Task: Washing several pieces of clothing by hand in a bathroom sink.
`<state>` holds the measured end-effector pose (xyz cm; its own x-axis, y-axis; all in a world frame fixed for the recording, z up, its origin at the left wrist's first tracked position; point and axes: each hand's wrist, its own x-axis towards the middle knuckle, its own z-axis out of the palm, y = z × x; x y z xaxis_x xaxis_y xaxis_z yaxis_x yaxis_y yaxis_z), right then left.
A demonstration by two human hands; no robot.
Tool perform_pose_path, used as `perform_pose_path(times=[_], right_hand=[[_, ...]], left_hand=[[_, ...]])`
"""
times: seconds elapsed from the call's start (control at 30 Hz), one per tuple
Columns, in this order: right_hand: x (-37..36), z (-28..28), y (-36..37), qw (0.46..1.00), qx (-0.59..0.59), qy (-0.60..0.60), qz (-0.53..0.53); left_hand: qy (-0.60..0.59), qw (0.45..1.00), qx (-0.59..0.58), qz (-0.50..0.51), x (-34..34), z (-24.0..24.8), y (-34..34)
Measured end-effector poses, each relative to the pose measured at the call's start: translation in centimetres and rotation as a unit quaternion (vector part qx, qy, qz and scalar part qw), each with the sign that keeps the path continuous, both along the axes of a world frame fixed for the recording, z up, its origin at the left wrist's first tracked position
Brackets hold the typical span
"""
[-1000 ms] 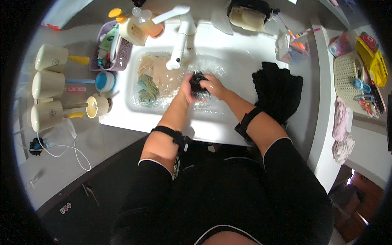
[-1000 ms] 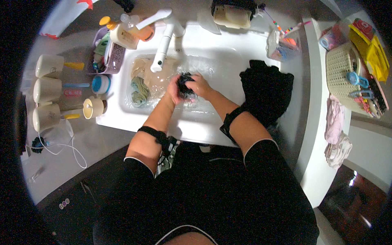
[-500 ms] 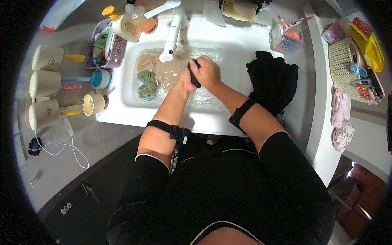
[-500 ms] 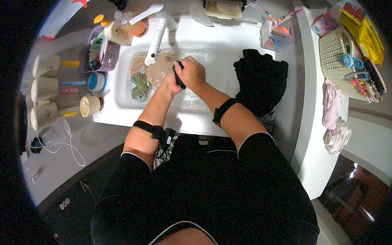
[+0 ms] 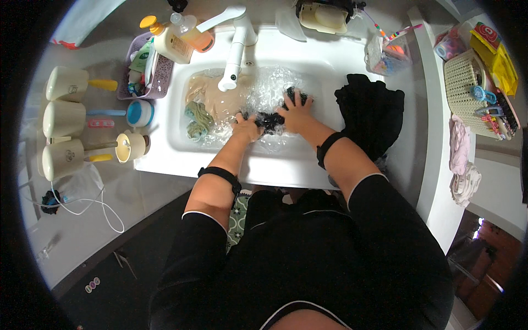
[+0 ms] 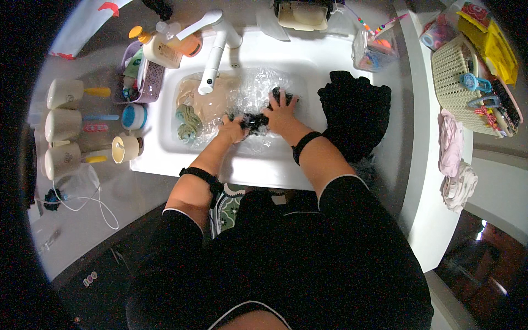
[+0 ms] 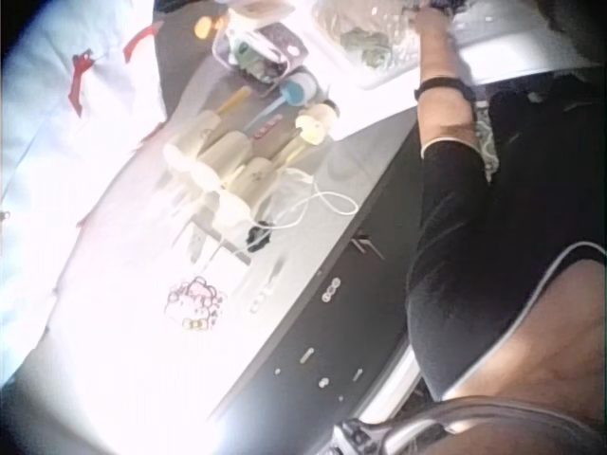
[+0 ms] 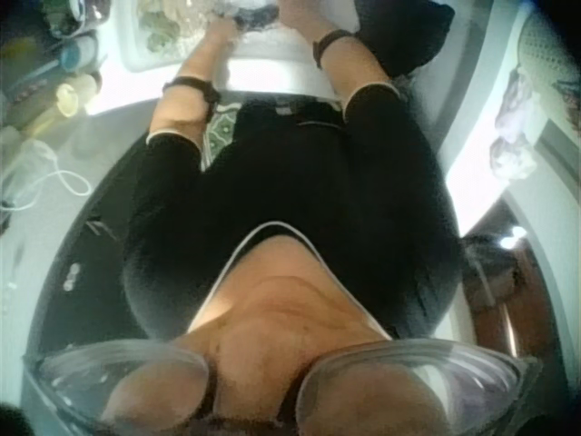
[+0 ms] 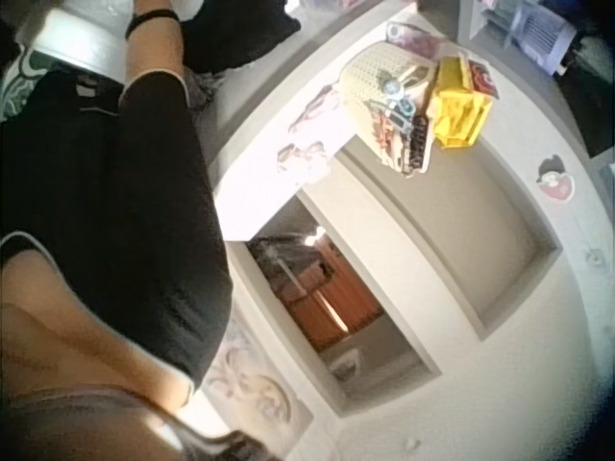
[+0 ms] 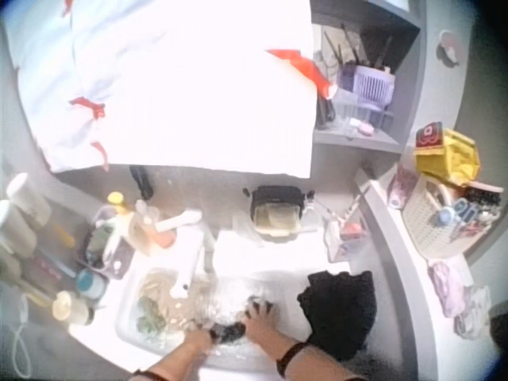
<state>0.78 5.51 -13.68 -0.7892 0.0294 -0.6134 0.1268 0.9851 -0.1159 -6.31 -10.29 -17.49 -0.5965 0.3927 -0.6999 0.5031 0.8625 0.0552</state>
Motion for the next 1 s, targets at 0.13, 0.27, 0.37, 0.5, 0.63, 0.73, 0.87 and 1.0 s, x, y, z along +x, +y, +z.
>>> perform_pose_path(times=[0.13,0.27,0.37,0.5,0.63,0.73,0.87,1.0], right_hand=[[-0.9,-0.3,-1.0,0.988,0.033,0.054,-0.144],[-1.5,4.4,-1.3,0.977,-0.027,0.058,-0.203],[-2.6,7.2,-1.1,0.904,-0.398,0.082,-0.132],[-1.8,9.9,0.1,0.710,-0.603,0.066,-0.357],[-0.2,8.6,1.3,0.616,-0.591,0.099,-0.511],[0.7,7.7,0.7,0.522,-0.616,0.045,-0.589],[0.8,9.6,0.2,0.373,-0.737,-0.045,-0.561],[0.7,8.9,0.7,0.276,-0.826,-0.097,-0.481]], left_hand=[[-0.098,0.985,0.073,0.118,-1.7,-0.9,-1.9],[-0.056,0.981,0.139,0.121,0.3,2.3,-0.1],[-0.109,0.872,0.440,0.184,0.7,1.2,-1.1],[-0.101,0.751,0.578,0.302,1.6,6.5,1.6],[-0.079,0.762,0.562,0.313,1.4,9.7,2.8],[-0.040,0.725,0.616,0.305,2.4,12.0,4.0],[-0.004,0.759,0.626,0.181,2.4,13.5,3.5],[0.048,0.800,0.597,0.021,2.3,15.6,3.4]])
